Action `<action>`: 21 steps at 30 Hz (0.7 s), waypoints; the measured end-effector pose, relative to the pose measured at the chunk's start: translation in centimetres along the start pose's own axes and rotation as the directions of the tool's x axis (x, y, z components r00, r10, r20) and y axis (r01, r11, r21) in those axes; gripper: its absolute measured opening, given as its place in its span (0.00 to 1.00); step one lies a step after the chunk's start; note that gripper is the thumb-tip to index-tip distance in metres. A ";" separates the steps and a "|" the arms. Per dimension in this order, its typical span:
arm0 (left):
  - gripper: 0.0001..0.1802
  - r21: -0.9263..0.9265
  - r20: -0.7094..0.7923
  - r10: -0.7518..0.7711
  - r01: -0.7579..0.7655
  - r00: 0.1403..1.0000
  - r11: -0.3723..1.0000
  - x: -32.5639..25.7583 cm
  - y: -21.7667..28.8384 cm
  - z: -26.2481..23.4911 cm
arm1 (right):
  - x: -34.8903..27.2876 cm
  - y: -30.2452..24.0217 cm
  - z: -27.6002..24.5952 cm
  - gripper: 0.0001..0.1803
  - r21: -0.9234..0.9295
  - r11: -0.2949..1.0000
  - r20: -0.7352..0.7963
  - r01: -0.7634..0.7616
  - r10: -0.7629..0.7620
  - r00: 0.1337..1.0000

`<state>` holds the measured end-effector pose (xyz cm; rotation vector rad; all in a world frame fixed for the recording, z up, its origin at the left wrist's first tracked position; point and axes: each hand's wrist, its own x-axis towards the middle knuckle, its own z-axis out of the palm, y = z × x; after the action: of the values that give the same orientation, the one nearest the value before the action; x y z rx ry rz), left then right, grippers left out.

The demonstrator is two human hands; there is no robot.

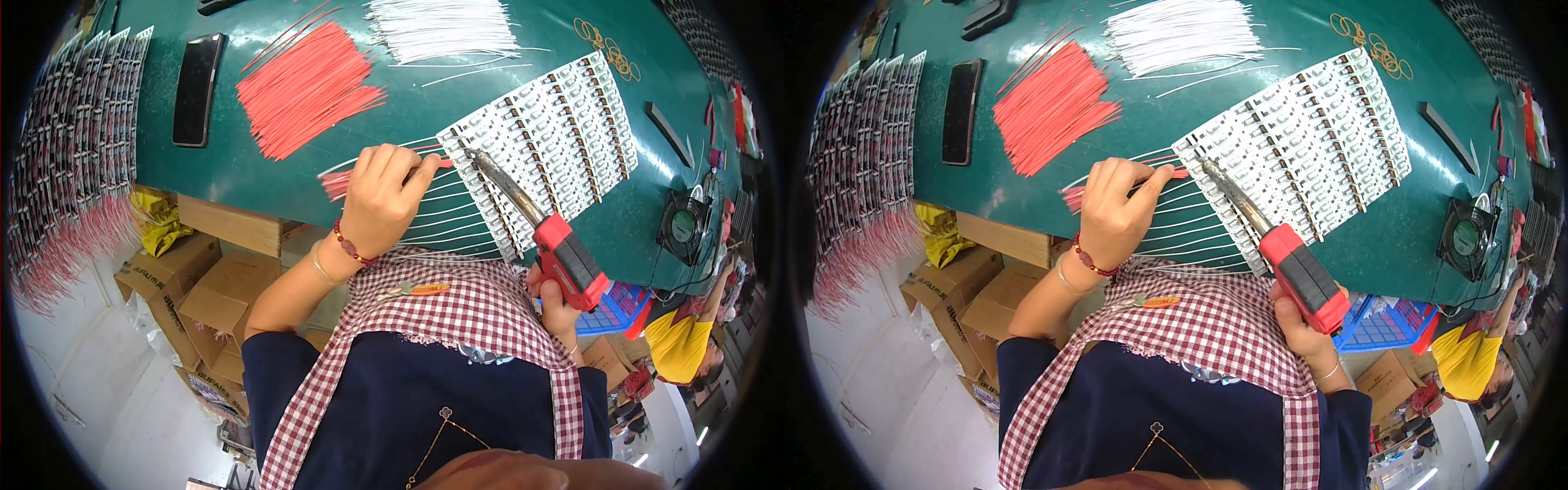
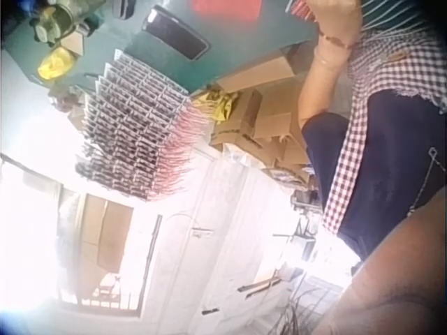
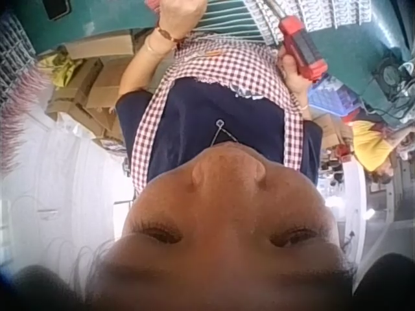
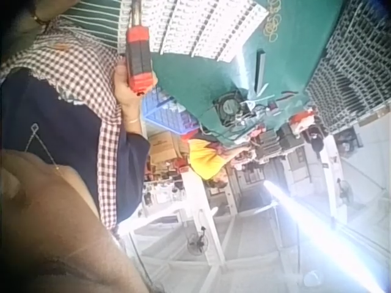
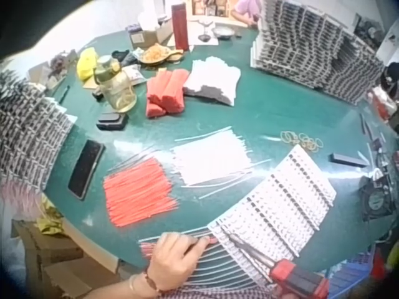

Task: The person solders wires onto electrical components on a circuit board using a soldering iron.

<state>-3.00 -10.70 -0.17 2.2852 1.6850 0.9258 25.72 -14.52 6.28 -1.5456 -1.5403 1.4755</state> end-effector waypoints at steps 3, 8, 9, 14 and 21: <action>0.17 0.012 -0.079 0.051 -0.050 0.996 0.999 0.0 0.2 -0.1 | -0.1 0.2 0.0 0.10 0.018 1.000 -0.011 0.025 -0.024 1.000; 0.19 -0.027 0.021 0.036 -0.035 0.999 0.999 -0.6 0.8 0.4 | -0.5 0.6 -0.1 0.10 -0.015 1.000 0.007 -0.017 0.017 1.000; 0.19 -0.028 0.022 0.036 -0.036 0.999 0.999 -0.7 0.8 0.4 | -0.6 0.8 -0.1 0.10 -0.014 1.000 0.006 -0.018 0.018 1.000; 0.19 -0.028 0.035 0.033 -0.032 0.999 0.999 -0.7 0.7 0.5 | -0.7 1.8 -0.5 0.11 -0.229 0.972 0.029 0.053 -0.048 0.998; 0.19 -0.023 0.035 0.028 -0.028 0.999 0.999 -0.9 0.7 0.6 | -0.5 1.5 -0.2 0.11 -0.255 0.965 0.037 0.063 -0.055 0.998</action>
<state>-2.28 -11.59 -0.63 2.3022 1.6242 0.9005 26.59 -15.28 5.13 -1.6091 -1.8374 1.3128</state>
